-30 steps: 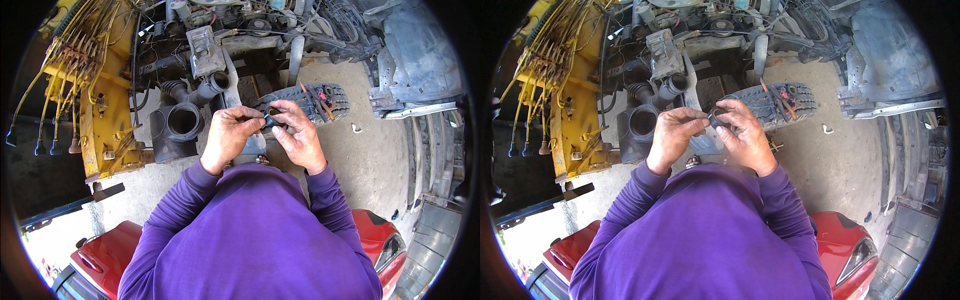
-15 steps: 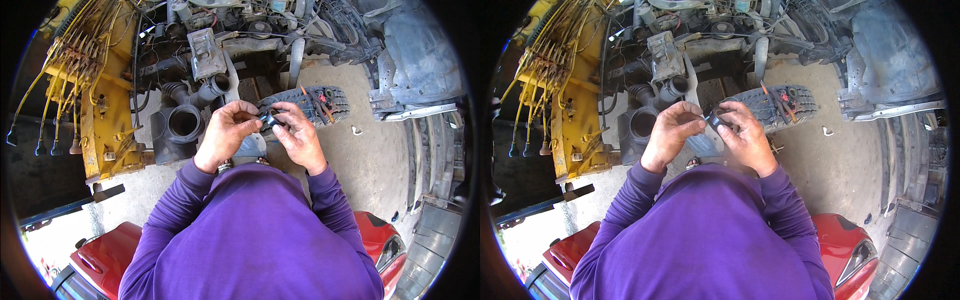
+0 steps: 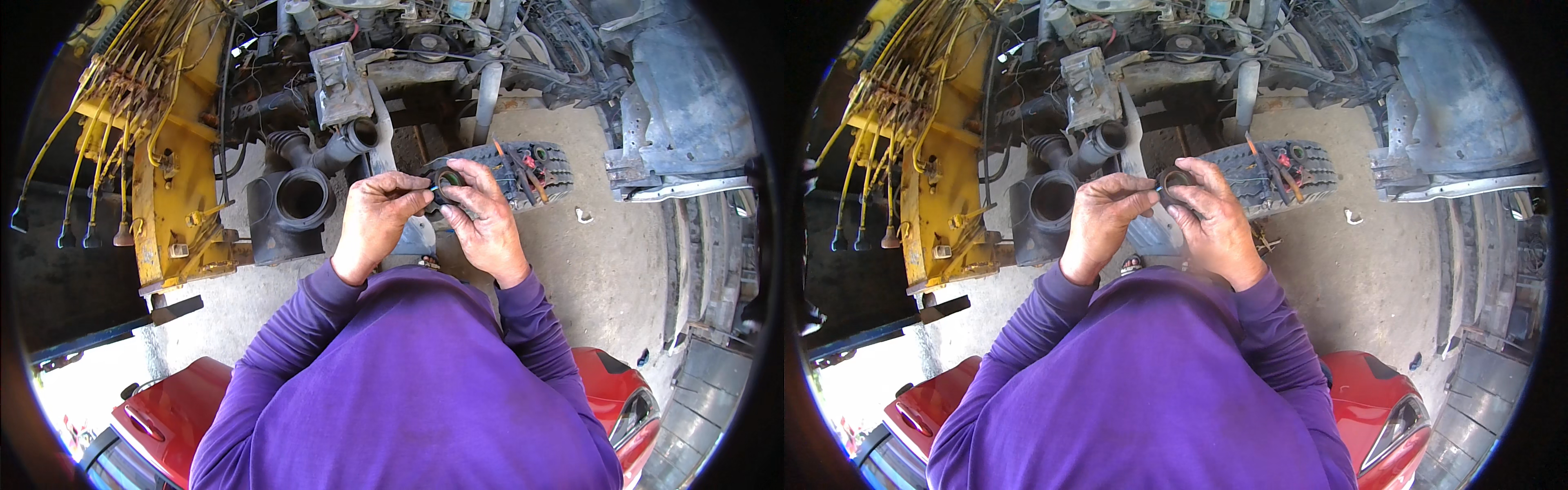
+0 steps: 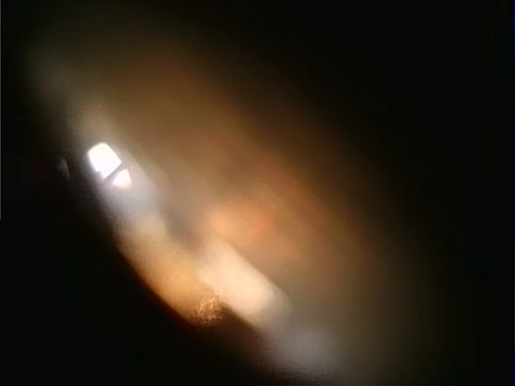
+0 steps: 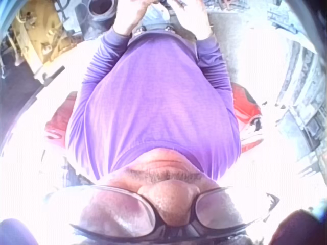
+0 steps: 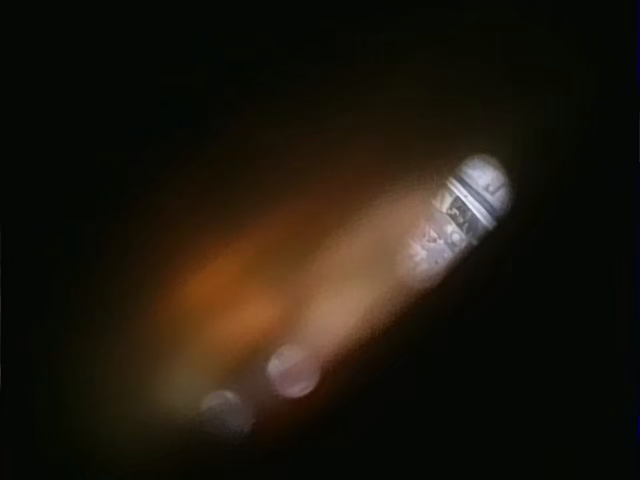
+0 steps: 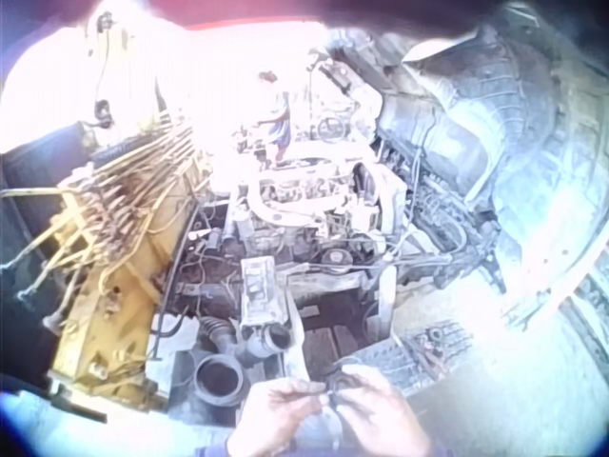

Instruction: The person works on a vehicle's engine wiring, stripping and twisting wires, then wrapping connections with electrical tape. The person handles a small black component and continues to secure the wiring.

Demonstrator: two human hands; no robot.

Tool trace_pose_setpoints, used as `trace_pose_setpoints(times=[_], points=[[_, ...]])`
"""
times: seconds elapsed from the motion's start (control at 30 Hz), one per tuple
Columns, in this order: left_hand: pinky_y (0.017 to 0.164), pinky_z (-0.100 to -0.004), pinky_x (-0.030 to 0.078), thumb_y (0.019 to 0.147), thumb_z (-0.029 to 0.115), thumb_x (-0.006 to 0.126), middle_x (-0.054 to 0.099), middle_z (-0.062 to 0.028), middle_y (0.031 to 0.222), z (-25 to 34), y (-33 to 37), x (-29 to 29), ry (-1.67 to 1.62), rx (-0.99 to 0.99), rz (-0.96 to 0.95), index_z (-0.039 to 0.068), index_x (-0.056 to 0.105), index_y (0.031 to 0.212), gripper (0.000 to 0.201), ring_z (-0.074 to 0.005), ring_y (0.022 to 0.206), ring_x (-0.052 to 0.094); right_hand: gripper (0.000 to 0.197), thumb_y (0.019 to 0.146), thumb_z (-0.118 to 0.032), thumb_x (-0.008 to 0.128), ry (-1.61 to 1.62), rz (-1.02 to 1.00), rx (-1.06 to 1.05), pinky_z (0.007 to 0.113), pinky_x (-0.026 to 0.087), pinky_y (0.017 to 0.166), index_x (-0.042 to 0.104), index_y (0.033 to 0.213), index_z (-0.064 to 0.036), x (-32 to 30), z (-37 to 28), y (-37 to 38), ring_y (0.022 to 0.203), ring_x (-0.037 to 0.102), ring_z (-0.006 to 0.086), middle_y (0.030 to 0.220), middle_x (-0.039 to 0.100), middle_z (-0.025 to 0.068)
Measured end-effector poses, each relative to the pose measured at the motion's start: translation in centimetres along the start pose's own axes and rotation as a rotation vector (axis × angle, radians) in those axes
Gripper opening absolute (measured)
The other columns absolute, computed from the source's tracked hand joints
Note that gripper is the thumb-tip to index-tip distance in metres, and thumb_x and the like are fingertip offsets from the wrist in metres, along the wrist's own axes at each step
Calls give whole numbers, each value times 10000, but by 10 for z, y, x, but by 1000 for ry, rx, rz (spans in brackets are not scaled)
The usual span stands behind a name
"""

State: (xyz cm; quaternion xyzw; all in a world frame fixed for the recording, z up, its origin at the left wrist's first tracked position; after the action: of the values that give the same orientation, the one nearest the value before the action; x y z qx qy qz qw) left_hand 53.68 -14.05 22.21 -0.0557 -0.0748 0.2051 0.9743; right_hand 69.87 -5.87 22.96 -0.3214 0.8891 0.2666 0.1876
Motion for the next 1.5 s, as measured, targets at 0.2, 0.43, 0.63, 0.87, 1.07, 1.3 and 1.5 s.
trace_pose_setpoints(times=[0.2, 0.43, 0.63, 0.87, 1.07, 1.3, 1.5], points=[[709, -255, 509, 894, 22, 709, 702, -47, 841, 11, 4, -3, 209, 60, -52, -57, 700, 996, 129, -76, 787, 610, 271, 785, 48, 759, 5, -8, -39, 394, 503, 1021, 708, 1049, 14, 1, -1, 1, 1265, 576, 334, 1369, 568, 161], [696, -257, 470, 933, 78, 664, 678, -26, 845, -7, 10, -9, -102, -81, -85, -30, 679, 975, 116, -73, 758, 581, 214, 858, -33, 731, 260, -4, 211, 318, 528, 850, 707, 1064, 20, 8, 6, -9, 1116, 628, 253, 1306, 592, 145], [729, -247, 488, 924, 44, 678, 694, -33, 854, -10, 9, -6, -127, -104, 0, -24, 688, 978, 87, -89, 756, 609, 214, 927, -80, 694, 162, -10, 271, 273, 512, 756, 689, 1089, 59, 8, 2, -7, 903, 627, 134, 1224, 615, 112], [772, -250, 516, 916, 19, 699, 702, -46, 895, -15, 9, -4, -335, -127, -31, -44, 677, 1075, 173, -112, 795, 648, 210, 938, -65, 681, 198, 37, 325, 278, 531, 807, 689, 1109, 57, 11, 9, -8, 956, 643, 148, 1238, 611, 108], [839, -276, 511, 909, 61, 735, 709, -73, 1023, -17, 7, 0, -356, -176, -41, -37, 630, 1258, 377, -137, 901, 653, 212, 927, -62, 688, 277, 58, 260, 292, 541, 826, 693, 1101, 60, 11, 9, -6, 1003, 660, 178, 1269, 606, 125], [855, -275, 527, 906, 77, 744, 735, -92, 1019, -12, 6, -1, -159, -105, -37, -61, 688, 1188, 319, -136, 903, 662, 232, 920, -79, 700, 162, -11, 212, 272, 527, 779, 679, 1089, 80, 5, 8, -2, 903, 643, 144, 1271, 597, 128], [829, -268, 534, 925, 92, 722, 744, -93, 976, -8, 6, 0, -19, -23, -15, -65, 718, 1150, 274, -127, 874, 665, 229, 880, -86, 722, 183, 19, 225, 313, 539, 784, 720, 1071, 39, 4, 7, 0, 945, 671, 222, 1213, 635, 144]])
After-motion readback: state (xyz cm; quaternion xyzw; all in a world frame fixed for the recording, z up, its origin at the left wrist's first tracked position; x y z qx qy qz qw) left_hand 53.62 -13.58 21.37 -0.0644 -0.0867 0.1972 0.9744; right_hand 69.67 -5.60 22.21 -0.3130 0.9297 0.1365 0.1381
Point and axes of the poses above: each hand's wrist, its own y-axis towards the middle knuckle, its own x-axis out of the palm, z = x × y, the point moved 3 cm from there along y, towards the middle knuckle
